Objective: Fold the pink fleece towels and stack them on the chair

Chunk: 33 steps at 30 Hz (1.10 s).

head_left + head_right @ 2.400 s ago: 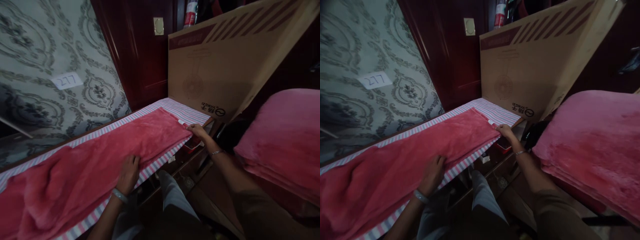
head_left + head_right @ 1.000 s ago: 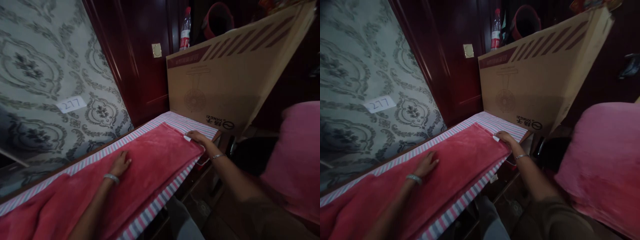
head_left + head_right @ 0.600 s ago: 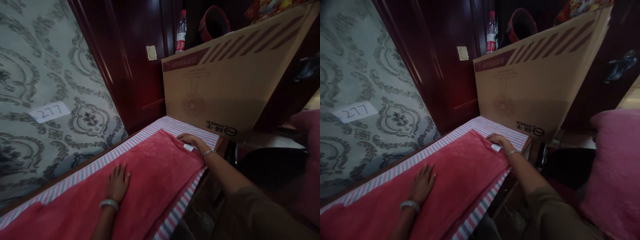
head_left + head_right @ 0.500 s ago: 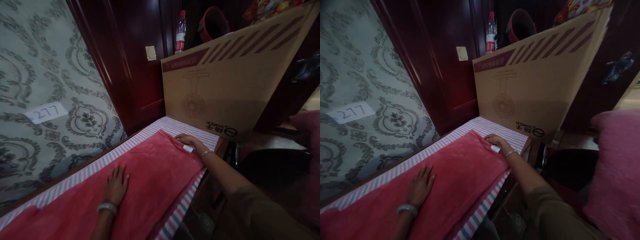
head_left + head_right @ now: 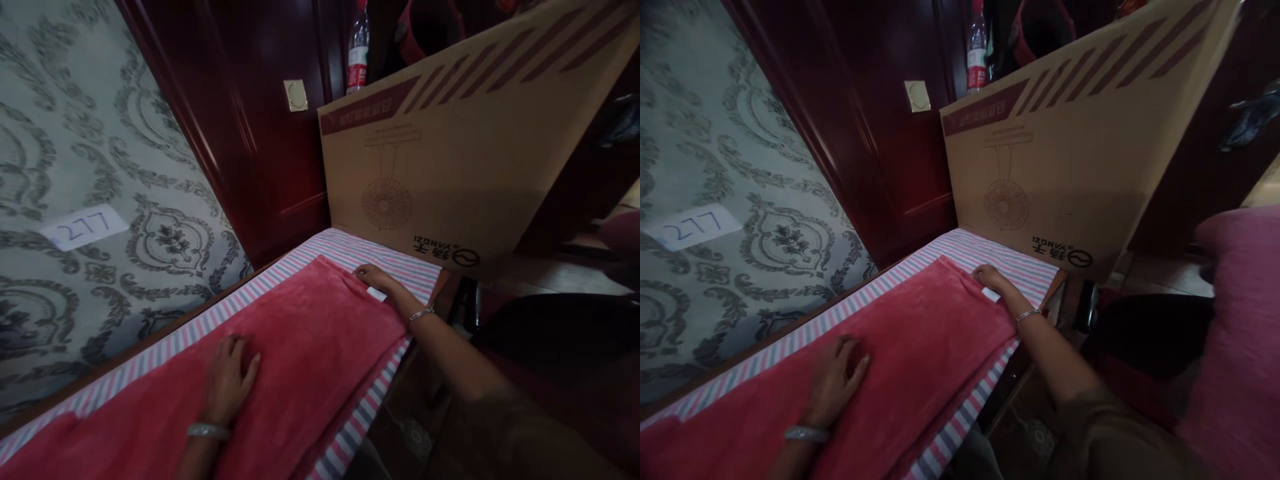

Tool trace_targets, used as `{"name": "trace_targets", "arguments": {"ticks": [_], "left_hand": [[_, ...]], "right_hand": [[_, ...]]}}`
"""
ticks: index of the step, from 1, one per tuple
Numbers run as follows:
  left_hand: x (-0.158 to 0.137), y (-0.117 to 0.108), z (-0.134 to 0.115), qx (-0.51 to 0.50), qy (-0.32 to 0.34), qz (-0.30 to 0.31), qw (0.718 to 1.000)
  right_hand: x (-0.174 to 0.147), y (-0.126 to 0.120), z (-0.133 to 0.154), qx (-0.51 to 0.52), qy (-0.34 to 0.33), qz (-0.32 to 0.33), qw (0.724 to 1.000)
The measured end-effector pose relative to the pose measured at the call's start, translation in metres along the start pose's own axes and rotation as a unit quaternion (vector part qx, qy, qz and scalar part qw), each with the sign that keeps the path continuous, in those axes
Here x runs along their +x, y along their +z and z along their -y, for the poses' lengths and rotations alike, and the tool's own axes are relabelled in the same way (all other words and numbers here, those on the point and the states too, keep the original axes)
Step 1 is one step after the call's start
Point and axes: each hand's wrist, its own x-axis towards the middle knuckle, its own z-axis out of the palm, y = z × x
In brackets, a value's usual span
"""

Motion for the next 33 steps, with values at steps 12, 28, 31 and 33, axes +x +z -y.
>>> {"name": "trace_targets", "arguments": {"ticks": [12,28,31,33], "left_hand": [[-0.006,0.01,-0.014,-0.048,0.06,0.103,0.992],[0.006,-0.024,-0.021,-0.004,-0.062,0.297,0.953],[0.012,-0.024,-0.021,-0.041,-0.044,0.258,0.964],[0.025,-0.02,-0.023,-0.064,-0.007,0.207,0.976]], "right_hand": [[0.004,0.008,0.007,-0.106,0.05,-0.023,0.993],[-0.004,0.01,0.014,-0.123,0.063,-0.059,0.989],[-0.007,0.007,0.018,-0.115,0.058,-0.051,0.99],[-0.01,0.003,0.022,-0.104,0.053,-0.042,0.992]]}}
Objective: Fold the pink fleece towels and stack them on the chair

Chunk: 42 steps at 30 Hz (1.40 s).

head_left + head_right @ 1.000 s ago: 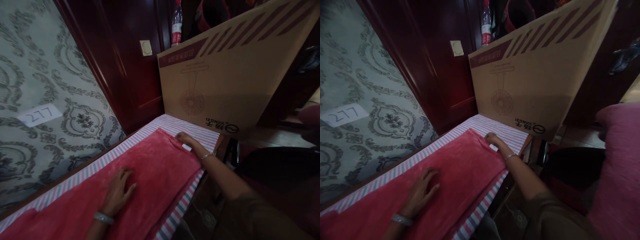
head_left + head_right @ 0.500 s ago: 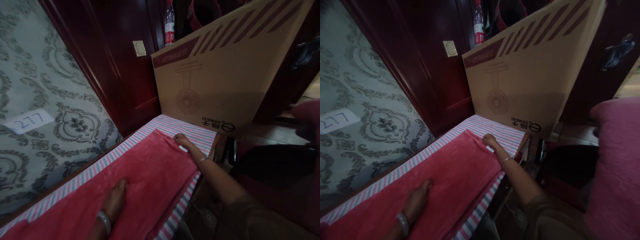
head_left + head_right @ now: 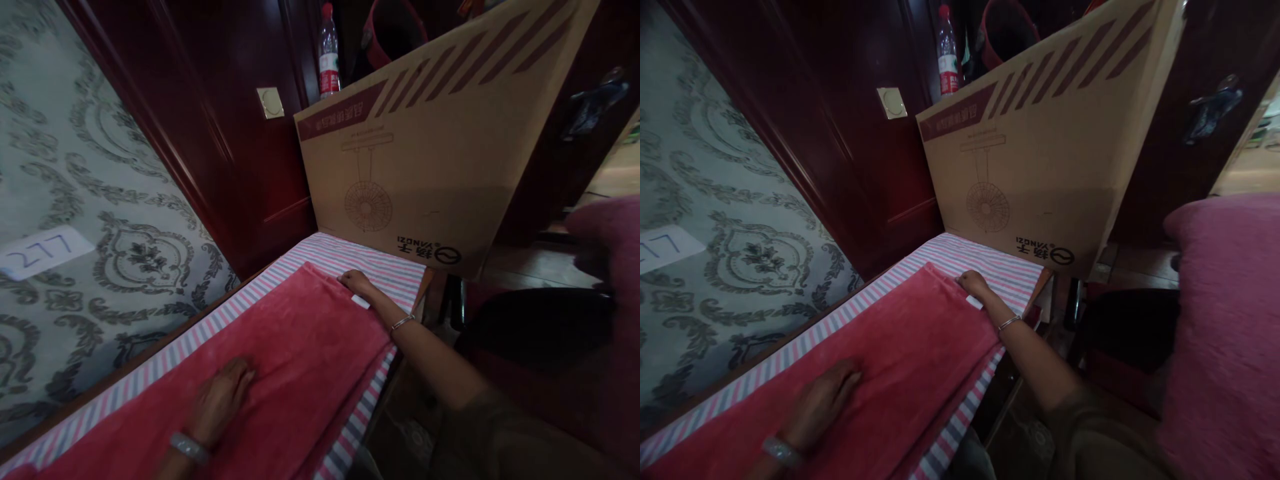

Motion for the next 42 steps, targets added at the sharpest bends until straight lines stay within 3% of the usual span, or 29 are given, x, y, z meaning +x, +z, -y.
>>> {"name": "trace_targets", "arguments": {"ticks": [3,5,11,16,20,23,28,31,37,42], "left_hand": [[0.038,-0.002,-0.01,-0.009,0.053,-0.07,0.996],[0.075,-0.003,-0.021,-0.007,0.064,-0.082,0.995],[0.2,0.012,-0.054,-0.016,-0.027,-0.029,0.999],[0.266,0.033,-0.066,-0.036,-0.063,0.011,0.997],[0.286,0.041,-0.07,-0.062,-0.064,0.01,0.996],[0.29,0.038,-0.074,-0.061,-0.061,-0.04,0.996],[0.299,0.036,-0.077,-0.043,-0.074,-0.119,0.989],[0.306,0.047,-0.075,-0.035,-0.079,-0.09,0.992],[0.312,0.056,-0.066,-0.033,-0.068,-0.027,0.997],[0.312,0.052,-0.071,-0.018,-0.062,-0.019,0.998]], "right_hand": [[-0.007,-0.008,0.003,0.021,-0.004,0.022,1.0],[-0.012,-0.011,0.003,0.014,-0.017,0.042,0.999],[-0.023,-0.005,-0.006,-0.065,-0.034,0.022,0.997],[-0.03,0.002,-0.015,-0.086,-0.031,-0.01,0.996],[-0.035,-0.003,-0.023,-0.066,-0.066,0.017,0.995],[-0.036,-0.01,-0.029,-0.043,-0.095,0.04,0.994],[-0.024,-0.01,-0.03,-0.066,-0.092,-0.041,0.993],[-0.016,-0.009,-0.029,-0.08,-0.059,-0.056,0.993],[-0.041,-0.033,-0.041,0.026,-0.043,0.037,0.998],[-0.077,-0.033,-0.058,0.003,-0.074,-0.021,0.997]]}}
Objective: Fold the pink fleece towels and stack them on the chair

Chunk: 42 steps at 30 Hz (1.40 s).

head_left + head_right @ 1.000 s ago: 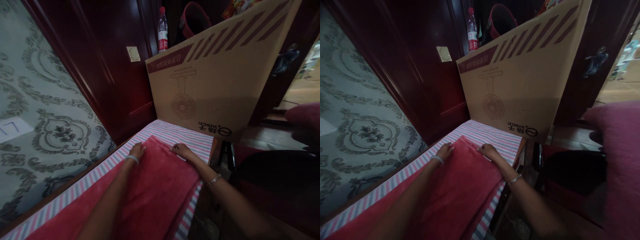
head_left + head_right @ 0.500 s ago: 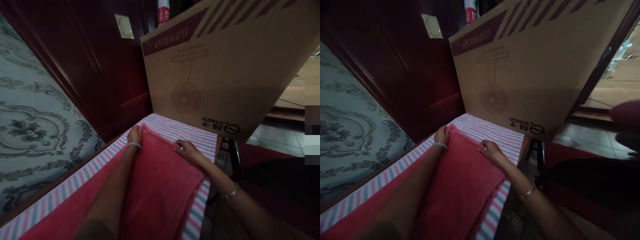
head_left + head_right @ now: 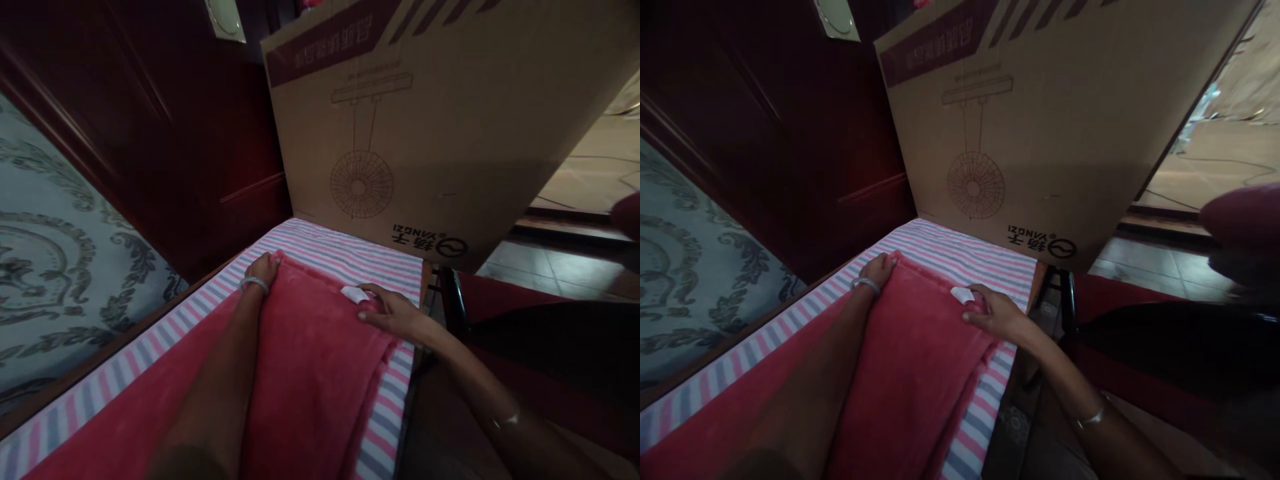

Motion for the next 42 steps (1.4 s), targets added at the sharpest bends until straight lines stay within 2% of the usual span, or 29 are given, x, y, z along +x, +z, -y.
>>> {"name": "trace_targets", "arguments": {"ticks": [4,8,12,16,19,22,26,30,34,39,42], "left_hand": [[0.0,-0.004,-0.006,0.015,-0.009,-0.024,1.0],[0.006,-0.003,-0.005,0.019,-0.018,-0.068,0.997],[0.014,0.007,0.001,0.016,-0.018,-0.015,1.0],[0.018,0.011,0.004,0.006,-0.023,0.001,1.0],[0.019,0.002,0.004,-0.014,-0.014,0.014,1.0],[0.015,-0.017,0.01,-0.035,0.003,0.039,0.999],[-0.001,-0.04,0.027,-0.027,-0.01,0.075,0.997],[-0.013,-0.04,0.037,-0.007,-0.036,0.094,0.995],[-0.013,-0.024,0.027,0.016,-0.039,0.06,0.997],[-0.008,-0.021,0.008,0.035,-0.055,-0.026,0.998],[0.002,-0.024,-0.002,0.032,-0.056,-0.084,0.994]], "right_hand": [[-0.009,0.002,-0.01,-0.023,-0.041,-0.05,0.998],[-0.01,-0.001,-0.02,-0.053,-0.032,-0.089,0.994],[-0.014,0.003,-0.025,-0.092,-0.003,-0.112,0.989],[-0.016,0.011,-0.025,-0.113,0.016,-0.137,0.984],[-0.015,0.013,-0.024,-0.103,0.016,-0.155,0.982],[-0.014,0.013,-0.024,-0.076,-0.005,-0.169,0.983],[-0.013,0.009,-0.022,-0.084,0.015,-0.149,0.985],[-0.009,0.003,-0.016,-0.078,0.036,-0.112,0.99],[-0.004,-0.001,-0.004,-0.119,0.089,-0.081,0.986],[0.009,-0.016,0.003,-0.074,0.017,-0.126,0.989],[0.023,-0.024,-0.007,-0.067,0.022,-0.165,0.984]]}}
